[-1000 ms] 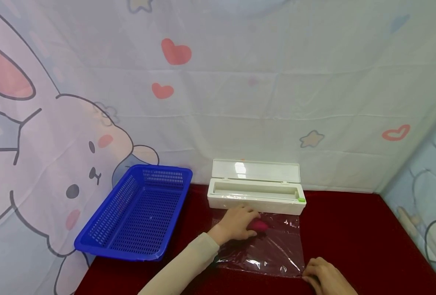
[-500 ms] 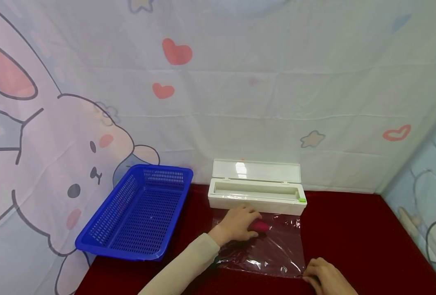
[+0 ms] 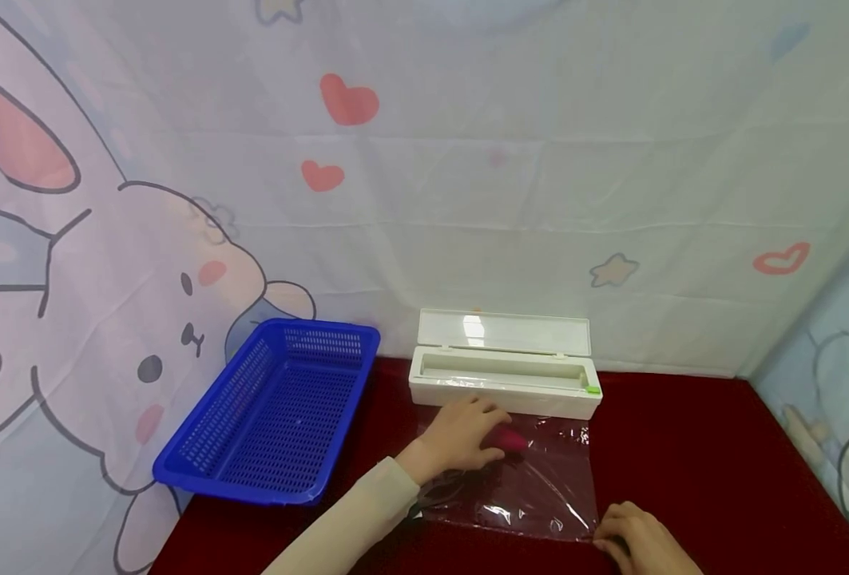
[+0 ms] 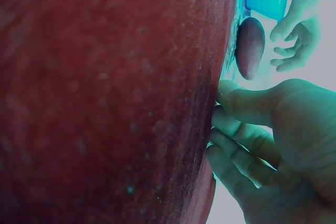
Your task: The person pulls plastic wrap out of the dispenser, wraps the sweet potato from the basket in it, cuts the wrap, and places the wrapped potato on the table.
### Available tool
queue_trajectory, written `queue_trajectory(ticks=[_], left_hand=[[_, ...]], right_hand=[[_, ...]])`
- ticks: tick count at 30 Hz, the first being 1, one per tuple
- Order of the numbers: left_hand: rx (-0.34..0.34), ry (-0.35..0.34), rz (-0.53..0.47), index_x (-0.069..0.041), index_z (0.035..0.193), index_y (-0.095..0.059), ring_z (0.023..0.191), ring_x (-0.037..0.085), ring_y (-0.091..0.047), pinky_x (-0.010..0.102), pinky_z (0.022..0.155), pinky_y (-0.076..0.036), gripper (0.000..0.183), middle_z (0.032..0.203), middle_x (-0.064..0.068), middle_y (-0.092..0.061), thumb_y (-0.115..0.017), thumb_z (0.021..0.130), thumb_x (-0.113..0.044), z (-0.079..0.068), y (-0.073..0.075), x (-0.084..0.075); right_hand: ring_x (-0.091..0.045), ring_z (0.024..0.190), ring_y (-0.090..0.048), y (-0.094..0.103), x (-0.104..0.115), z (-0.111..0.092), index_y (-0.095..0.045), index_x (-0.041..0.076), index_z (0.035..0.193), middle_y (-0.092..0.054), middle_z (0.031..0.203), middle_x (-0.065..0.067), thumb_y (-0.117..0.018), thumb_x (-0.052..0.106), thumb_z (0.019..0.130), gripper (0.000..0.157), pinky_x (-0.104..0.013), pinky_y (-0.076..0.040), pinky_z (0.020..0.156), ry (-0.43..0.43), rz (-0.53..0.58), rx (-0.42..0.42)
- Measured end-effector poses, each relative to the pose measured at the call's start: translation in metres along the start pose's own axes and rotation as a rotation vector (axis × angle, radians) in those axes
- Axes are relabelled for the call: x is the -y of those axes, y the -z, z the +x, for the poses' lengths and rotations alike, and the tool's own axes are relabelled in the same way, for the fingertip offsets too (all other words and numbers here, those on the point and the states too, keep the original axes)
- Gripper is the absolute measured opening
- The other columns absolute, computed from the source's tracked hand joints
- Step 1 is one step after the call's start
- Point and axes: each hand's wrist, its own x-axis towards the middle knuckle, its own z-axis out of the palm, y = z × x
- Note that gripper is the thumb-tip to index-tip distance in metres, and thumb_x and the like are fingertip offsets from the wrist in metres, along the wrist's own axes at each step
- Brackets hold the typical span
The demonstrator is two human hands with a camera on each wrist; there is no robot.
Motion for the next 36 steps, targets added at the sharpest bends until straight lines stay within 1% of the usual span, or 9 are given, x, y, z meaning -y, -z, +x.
queue_trajectory(ticks=[6, 11, 15, 19, 24, 29, 36], left_hand=[[-0.020, -0.006, -0.005, -0.027, 0.143, -0.066, 0.126, 0.020, -0.063, 0.038, 0.101, -0.055, 0.052, 0.141, -0.004, -0.067, -0.076, 0.097, -0.050, -0.008, 0.010, -0.002], [-0.047, -0.020, -0.010, -0.027, 0.141, -0.066, 0.125, 0.020, -0.063, 0.039, 0.104, -0.054, 0.051, 0.139, -0.004, -0.068, -0.076, 0.096, -0.049, -0.016, 0.014, -0.002], [-0.045, -0.012, -0.020, -0.026, 0.141, -0.067, 0.124, 0.020, -0.064, 0.038, 0.103, -0.054, 0.051, 0.139, -0.004, -0.068, -0.076, 0.096, -0.049, -0.022, 0.020, -0.002], [-0.040, -0.002, -0.063, -0.026, 0.142, -0.066, 0.125, 0.021, -0.064, 0.039, 0.102, -0.055, 0.051, 0.140, -0.003, -0.068, -0.075, 0.097, -0.049, -0.030, 0.025, -0.002], [-0.034, 0.006, -0.100, -0.027, 0.142, -0.066, 0.123, 0.019, -0.063, 0.038, 0.101, -0.054, 0.051, 0.137, -0.004, -0.069, -0.075, 0.097, -0.048, -0.041, 0.030, -0.001], [-0.040, 0.004, -0.099, -0.027, 0.140, -0.068, 0.120, 0.018, -0.062, 0.036, 0.099, -0.054, 0.050, 0.132, -0.005, -0.070, -0.075, 0.097, -0.049, -0.051, 0.031, 0.001], [-0.046, -0.007, -0.106, -0.025, 0.138, -0.070, 0.112, 0.018, -0.061, 0.032, 0.090, -0.052, 0.049, 0.128, -0.006, -0.071, -0.076, 0.096, -0.049, -0.064, 0.028, 0.004]], right_hand=[[0.006, 0.080, -0.050, 0.006, 0.002, 0.003, -0.078, 0.027, 0.084, -0.061, 0.086, 0.024, -0.083, 0.017, 0.091, 0.014, -0.024, -0.050, 0.066, -0.100, 0.021, 0.103], [0.005, 0.080, -0.051, 0.008, 0.005, 0.005, -0.078, 0.027, 0.084, -0.062, 0.087, 0.023, -0.083, 0.019, 0.092, 0.012, -0.025, -0.050, 0.067, -0.136, 0.015, 0.135], [0.005, 0.081, -0.052, 0.008, 0.006, 0.006, -0.078, 0.027, 0.085, -0.062, 0.087, 0.023, -0.083, 0.020, 0.092, 0.011, -0.024, -0.050, 0.067, -0.146, 0.017, 0.146], [0.005, 0.082, -0.053, 0.010, 0.005, 0.007, -0.079, 0.028, 0.087, -0.062, 0.088, 0.023, -0.083, 0.021, 0.092, 0.009, -0.025, -0.052, 0.068, -0.150, 0.017, 0.155], [0.005, 0.083, -0.053, 0.010, 0.004, 0.007, -0.079, 0.028, 0.088, -0.062, 0.089, 0.023, -0.083, 0.020, 0.092, 0.010, -0.025, -0.052, 0.069, -0.134, 0.014, 0.157], [0.005, 0.083, -0.053, 0.011, 0.003, 0.007, -0.078, 0.029, 0.088, -0.063, 0.089, 0.023, -0.084, 0.020, 0.091, 0.011, -0.025, -0.053, 0.069, -0.127, 0.010, 0.158], [0.005, 0.082, -0.052, 0.012, 0.003, 0.007, -0.078, 0.028, 0.087, -0.062, 0.088, 0.023, -0.084, 0.019, 0.091, 0.011, -0.025, -0.052, 0.069, -0.111, 0.005, 0.156]])
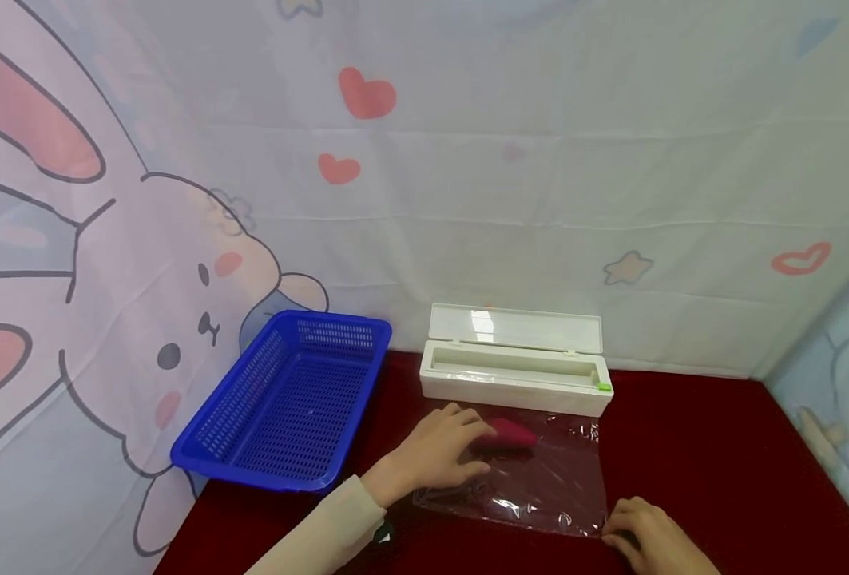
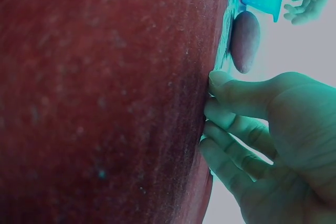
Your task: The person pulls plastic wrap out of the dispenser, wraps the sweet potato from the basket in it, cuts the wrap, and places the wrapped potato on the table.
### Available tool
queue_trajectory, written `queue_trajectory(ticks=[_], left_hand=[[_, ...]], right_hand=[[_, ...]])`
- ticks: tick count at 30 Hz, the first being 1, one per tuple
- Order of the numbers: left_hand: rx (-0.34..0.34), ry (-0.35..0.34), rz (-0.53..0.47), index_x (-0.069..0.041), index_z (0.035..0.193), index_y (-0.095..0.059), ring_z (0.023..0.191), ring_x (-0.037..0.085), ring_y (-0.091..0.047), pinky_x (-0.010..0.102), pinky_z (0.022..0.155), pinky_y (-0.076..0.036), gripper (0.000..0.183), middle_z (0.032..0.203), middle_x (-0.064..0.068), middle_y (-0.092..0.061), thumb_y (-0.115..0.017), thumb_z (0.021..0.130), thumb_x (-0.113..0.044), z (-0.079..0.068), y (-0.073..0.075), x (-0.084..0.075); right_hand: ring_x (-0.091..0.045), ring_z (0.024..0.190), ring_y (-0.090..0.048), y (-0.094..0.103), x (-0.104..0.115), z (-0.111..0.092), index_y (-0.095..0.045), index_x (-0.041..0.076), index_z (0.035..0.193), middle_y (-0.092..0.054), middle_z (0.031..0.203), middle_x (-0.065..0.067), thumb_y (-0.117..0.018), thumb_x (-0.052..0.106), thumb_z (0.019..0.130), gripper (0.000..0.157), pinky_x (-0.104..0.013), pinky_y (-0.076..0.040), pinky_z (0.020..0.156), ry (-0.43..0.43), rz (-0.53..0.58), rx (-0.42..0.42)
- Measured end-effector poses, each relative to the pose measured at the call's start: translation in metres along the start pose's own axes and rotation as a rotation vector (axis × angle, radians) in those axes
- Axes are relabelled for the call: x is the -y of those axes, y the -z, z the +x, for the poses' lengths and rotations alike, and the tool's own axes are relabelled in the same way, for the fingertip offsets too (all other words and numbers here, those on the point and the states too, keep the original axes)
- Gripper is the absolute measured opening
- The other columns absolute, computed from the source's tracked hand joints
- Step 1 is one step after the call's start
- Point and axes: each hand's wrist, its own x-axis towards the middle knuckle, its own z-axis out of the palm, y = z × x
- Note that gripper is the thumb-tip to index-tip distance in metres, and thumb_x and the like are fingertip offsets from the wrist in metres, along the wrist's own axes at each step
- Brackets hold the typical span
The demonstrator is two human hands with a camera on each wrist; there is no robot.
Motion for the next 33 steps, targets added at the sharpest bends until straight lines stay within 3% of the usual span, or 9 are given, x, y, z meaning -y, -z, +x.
queue_trajectory(ticks=[4, 14, 33], left_hand=[[-0.012, -0.001, -0.007, -0.025, 0.135, -0.071, 0.110, 0.018, -0.061, 0.030, 0.087, -0.052, 0.047, 0.127, -0.006, -0.072, -0.077, 0.095, -0.048, -0.009, -0.002, 0.003], [-0.009, 0.028, -0.019, -0.025, 0.130, -0.073, 0.112, 0.017, -0.062, 0.031, 0.089, -0.053, 0.042, 0.126, -0.007, -0.072, -0.078, 0.095, -0.046, -0.028, -0.010, 0.009], [0.013, 0.026, -0.036, -0.024, 0.116, -0.075, 0.097, 0.010, -0.058, 0.025, 0.081, -0.049, 0.030, 0.109, -0.011, -0.069, -0.081, 0.093, -0.043, -0.064, -0.026, 0.013]], right_hand=[[0.005, 0.082, -0.052, 0.000, 0.000, 0.001, -0.078, 0.028, 0.088, -0.062, 0.088, 0.023, -0.084, 0.019, 0.091, 0.011, -0.025, -0.052, 0.068, 0.013, -0.008, 0.000], [0.004, 0.082, -0.051, 0.003, 0.002, 0.005, -0.079, 0.029, 0.089, -0.063, 0.089, 0.021, -0.082, 0.023, 0.093, 0.008, -0.024, -0.052, 0.069, -0.082, 0.004, 0.069], [0.005, 0.081, -0.051, 0.000, 0.000, 0.003, -0.078, 0.028, 0.087, -0.062, 0.088, 0.022, -0.083, 0.020, 0.091, 0.010, -0.024, -0.051, 0.068, -0.048, 0.013, 0.034]])
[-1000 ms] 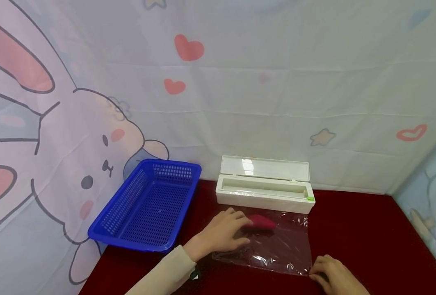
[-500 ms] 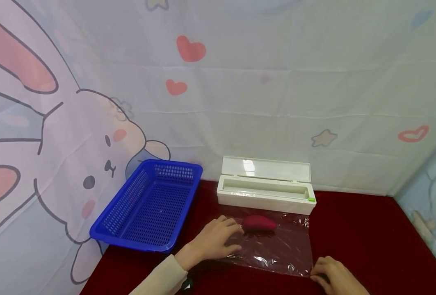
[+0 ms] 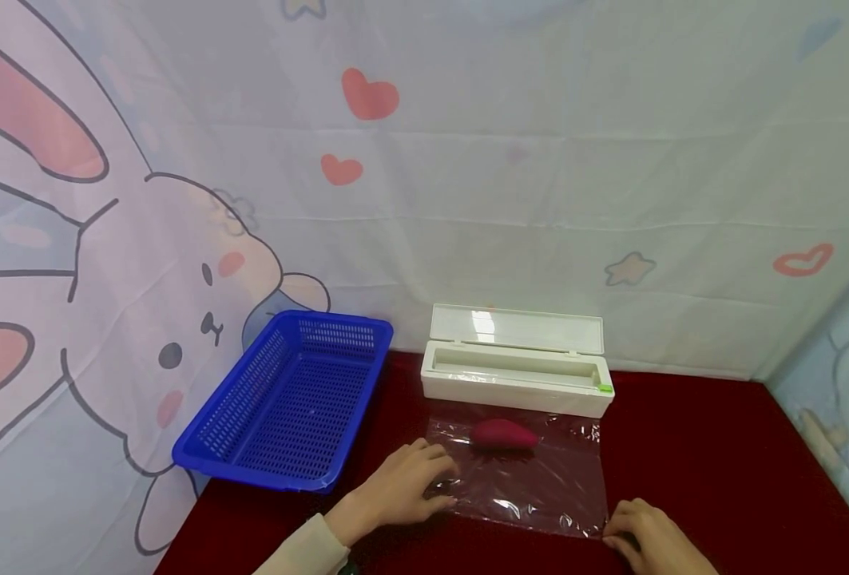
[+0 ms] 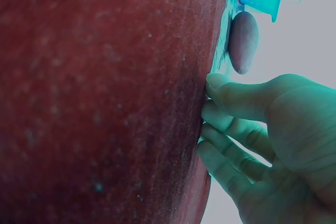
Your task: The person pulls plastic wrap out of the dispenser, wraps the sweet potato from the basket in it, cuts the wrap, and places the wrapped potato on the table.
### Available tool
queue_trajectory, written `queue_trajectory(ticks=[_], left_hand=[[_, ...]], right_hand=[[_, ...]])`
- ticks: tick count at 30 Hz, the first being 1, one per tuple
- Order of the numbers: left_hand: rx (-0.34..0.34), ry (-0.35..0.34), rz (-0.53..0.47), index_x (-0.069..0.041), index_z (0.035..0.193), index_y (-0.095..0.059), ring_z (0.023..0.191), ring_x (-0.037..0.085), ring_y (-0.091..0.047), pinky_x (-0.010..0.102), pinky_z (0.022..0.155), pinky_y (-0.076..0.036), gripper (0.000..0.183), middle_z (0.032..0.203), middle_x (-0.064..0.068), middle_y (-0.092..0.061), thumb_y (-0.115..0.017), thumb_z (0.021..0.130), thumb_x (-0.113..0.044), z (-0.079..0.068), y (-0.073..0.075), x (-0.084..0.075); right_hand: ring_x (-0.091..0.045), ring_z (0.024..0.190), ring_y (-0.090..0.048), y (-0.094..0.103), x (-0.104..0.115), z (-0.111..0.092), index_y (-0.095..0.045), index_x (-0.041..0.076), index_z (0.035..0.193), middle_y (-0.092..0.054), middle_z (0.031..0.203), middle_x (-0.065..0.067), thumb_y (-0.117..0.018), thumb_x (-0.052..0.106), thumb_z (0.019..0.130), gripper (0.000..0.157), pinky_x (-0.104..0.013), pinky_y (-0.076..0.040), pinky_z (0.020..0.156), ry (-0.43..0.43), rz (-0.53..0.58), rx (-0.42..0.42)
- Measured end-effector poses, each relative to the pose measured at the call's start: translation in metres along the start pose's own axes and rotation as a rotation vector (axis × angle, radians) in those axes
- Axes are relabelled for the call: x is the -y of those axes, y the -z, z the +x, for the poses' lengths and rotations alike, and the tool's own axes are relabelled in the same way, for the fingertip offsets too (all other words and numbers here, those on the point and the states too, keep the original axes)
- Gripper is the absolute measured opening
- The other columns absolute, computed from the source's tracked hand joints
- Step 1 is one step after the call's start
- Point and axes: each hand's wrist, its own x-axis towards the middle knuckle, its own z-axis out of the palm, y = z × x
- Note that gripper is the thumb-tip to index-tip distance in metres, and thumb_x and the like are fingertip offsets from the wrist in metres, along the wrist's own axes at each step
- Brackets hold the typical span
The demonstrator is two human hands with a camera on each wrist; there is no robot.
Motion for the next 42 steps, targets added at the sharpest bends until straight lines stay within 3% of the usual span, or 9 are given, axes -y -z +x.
queue_trajectory(ticks=[4, 9, 20, 29, 42], left_hand=[[0.003, -0.004, -0.013, -0.023, 0.115, -0.075, 0.095, 0.008, -0.055, 0.023, 0.080, -0.047, 0.030, 0.108, -0.011, -0.069, -0.082, 0.093, -0.041, -0.007, -0.001, 0.002], [0.053, 0.018, -0.024, -0.024, 0.113, -0.074, 0.092, 0.005, -0.051, 0.022, 0.078, -0.045, 0.026, 0.104, -0.012, -0.067, -0.081, 0.094, -0.040, -0.016, -0.001, 0.005], [0.082, 0.049, -0.046, -0.024, 0.110, -0.073, 0.094, 0.005, -0.053, 0.024, 0.080, -0.049, 0.023, 0.107, -0.012, -0.068, -0.083, 0.093, -0.035, -0.033, -0.004, 0.009], [0.055, 0.067, -0.064, -0.026, 0.110, -0.074, 0.095, 0.006, -0.053, 0.025, 0.079, -0.049, 0.022, 0.111, -0.012, -0.069, -0.084, 0.092, -0.033, -0.037, -0.007, 0.017], [0.067, 0.072, -0.053, -0.026, 0.101, -0.072, 0.087, 0.003, -0.047, 0.021, 0.075, -0.044, 0.014, 0.100, -0.016, -0.065, -0.083, 0.093, -0.031, -0.040, -0.008, 0.021]], right_hand=[[0.005, 0.081, -0.052, 0.000, 0.000, -0.001, -0.078, 0.028, 0.086, -0.062, 0.088, 0.022, -0.084, 0.020, 0.091, 0.011, -0.024, -0.051, 0.068, 0.006, -0.005, -0.003], [0.004, 0.082, -0.054, 0.000, 0.000, -0.002, -0.078, 0.027, 0.086, -0.063, 0.089, 0.023, -0.084, 0.018, 0.091, 0.012, -0.025, -0.051, 0.068, 0.055, -0.010, -0.034], [0.004, 0.083, -0.053, -0.002, -0.001, -0.002, -0.078, 0.026, 0.086, -0.063, 0.089, 0.022, -0.083, 0.017, 0.092, 0.012, -0.024, -0.051, 0.068, 0.091, 0.005, -0.045], [0.004, 0.083, -0.054, -0.001, -0.001, -0.003, -0.079, 0.026, 0.087, -0.064, 0.089, 0.022, -0.083, 0.018, 0.092, 0.010, -0.024, -0.051, 0.068, 0.063, -0.006, -0.026], [0.005, 0.082, -0.052, 0.000, -0.001, -0.003, -0.079, 0.028, 0.087, -0.062, 0.089, 0.023, -0.083, 0.017, 0.092, 0.012, -0.024, -0.050, 0.067, 0.058, -0.001, -0.023]])
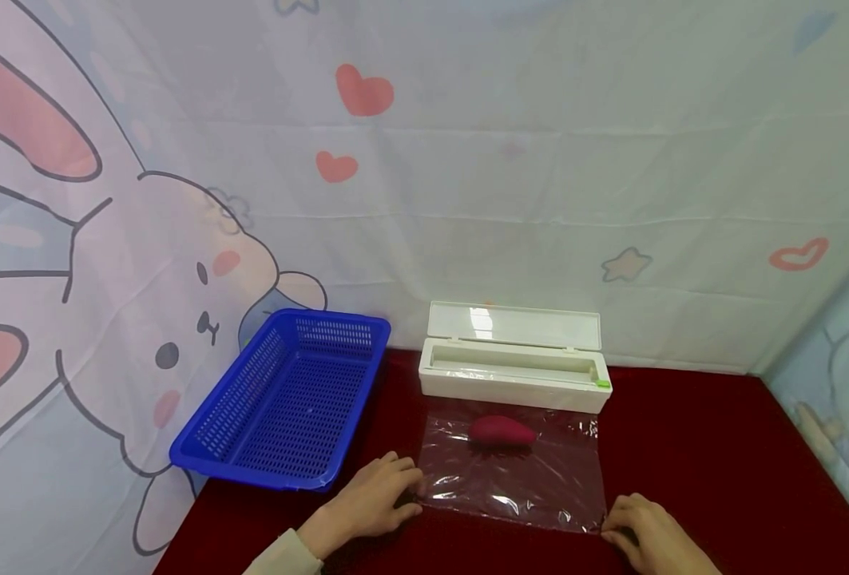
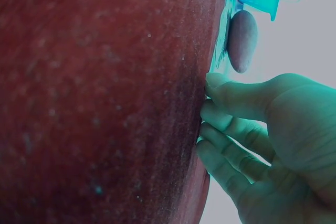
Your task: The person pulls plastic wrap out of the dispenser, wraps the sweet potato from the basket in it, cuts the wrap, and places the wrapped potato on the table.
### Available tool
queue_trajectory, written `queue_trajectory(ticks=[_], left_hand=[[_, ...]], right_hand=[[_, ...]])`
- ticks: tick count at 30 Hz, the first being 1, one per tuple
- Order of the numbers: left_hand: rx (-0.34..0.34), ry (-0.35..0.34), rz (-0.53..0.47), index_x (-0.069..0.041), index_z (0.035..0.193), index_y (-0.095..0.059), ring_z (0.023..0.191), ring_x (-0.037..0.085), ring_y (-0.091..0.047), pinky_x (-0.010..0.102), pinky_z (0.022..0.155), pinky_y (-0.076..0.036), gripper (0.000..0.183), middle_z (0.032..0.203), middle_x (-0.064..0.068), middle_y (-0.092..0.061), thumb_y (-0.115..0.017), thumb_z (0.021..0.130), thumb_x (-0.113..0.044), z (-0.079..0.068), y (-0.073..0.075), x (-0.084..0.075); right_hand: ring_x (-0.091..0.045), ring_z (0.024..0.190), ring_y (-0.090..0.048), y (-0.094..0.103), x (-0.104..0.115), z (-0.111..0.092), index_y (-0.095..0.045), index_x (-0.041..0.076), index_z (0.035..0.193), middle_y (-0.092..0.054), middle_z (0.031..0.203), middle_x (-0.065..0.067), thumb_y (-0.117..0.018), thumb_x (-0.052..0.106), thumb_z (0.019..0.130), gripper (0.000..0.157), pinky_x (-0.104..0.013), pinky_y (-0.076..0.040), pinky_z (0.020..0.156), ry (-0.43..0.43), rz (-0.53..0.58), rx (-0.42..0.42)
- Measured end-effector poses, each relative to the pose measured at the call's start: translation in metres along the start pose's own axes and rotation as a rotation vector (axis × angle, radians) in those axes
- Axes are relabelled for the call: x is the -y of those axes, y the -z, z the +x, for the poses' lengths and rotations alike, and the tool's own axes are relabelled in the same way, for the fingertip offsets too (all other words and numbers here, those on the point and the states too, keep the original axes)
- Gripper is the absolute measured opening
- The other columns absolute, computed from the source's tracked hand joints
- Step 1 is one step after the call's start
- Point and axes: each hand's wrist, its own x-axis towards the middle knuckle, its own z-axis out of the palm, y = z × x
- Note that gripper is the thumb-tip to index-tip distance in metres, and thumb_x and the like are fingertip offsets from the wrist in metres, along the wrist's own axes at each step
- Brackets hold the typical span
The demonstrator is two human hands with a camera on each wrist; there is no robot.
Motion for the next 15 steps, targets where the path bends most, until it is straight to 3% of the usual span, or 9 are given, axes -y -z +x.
queue_trajectory(ticks=[15], left_hand=[[-0.008, 0.005, 0.005, -0.028, 0.095, -0.076, 0.084, 0.000, -0.047, 0.019, 0.074, -0.044, 0.006, 0.095, -0.018, -0.066, -0.082, 0.095, -0.030, 0.0018, -0.0042, 0.0023]], right_hand=[[0.004, 0.082, -0.053, 0.0008, 0.0000, 0.0011, -0.079, 0.025, 0.087, -0.063, 0.089, 0.020, -0.084, 0.018, 0.092, 0.010, -0.025, -0.051, 0.067, 0.006, -0.021, 0.006]])
